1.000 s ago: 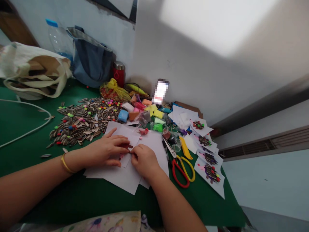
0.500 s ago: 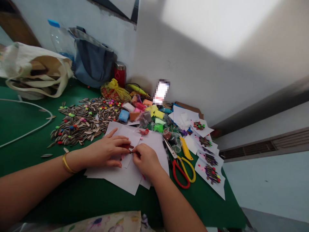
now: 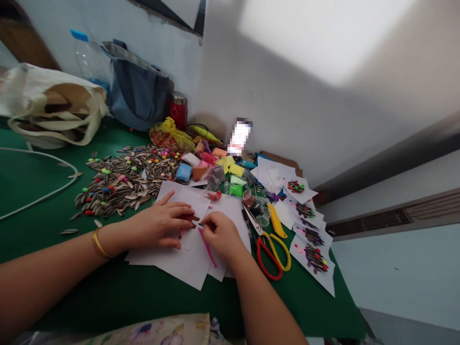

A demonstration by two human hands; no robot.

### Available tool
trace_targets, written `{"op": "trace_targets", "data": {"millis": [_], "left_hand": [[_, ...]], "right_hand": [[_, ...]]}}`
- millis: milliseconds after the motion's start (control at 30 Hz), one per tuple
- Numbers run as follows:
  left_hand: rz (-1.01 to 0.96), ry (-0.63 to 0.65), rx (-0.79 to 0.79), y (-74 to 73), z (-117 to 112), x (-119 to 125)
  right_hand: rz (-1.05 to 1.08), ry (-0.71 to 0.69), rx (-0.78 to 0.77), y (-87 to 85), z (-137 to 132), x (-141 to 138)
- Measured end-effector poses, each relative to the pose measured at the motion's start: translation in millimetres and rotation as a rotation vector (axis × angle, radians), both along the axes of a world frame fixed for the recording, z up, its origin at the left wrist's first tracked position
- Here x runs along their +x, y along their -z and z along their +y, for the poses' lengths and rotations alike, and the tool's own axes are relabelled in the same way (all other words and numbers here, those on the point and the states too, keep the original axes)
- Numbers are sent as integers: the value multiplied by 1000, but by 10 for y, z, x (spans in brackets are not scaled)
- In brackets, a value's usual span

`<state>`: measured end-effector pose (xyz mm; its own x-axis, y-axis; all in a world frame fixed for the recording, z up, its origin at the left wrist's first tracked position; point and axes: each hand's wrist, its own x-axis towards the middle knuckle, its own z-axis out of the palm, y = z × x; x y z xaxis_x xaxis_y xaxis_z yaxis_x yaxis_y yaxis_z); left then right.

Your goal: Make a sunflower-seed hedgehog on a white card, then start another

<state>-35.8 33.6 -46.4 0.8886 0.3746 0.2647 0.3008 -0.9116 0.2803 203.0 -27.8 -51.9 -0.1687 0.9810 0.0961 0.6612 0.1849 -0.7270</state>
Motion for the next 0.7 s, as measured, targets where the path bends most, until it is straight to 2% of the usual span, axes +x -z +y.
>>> {"op": "trace_targets", "data": {"millis": [333,500,700], "left_hand": [[-32,-2,-21,15,-5,4],[11,-19,-26,-12,-30,33],[6,-41,-5,-37,-64,86]], "right_hand": [[-191,84,-44,-61,27,180],[-307,59,-68,-111,22,191],[-328,60,-54,-104,17,184]]}}
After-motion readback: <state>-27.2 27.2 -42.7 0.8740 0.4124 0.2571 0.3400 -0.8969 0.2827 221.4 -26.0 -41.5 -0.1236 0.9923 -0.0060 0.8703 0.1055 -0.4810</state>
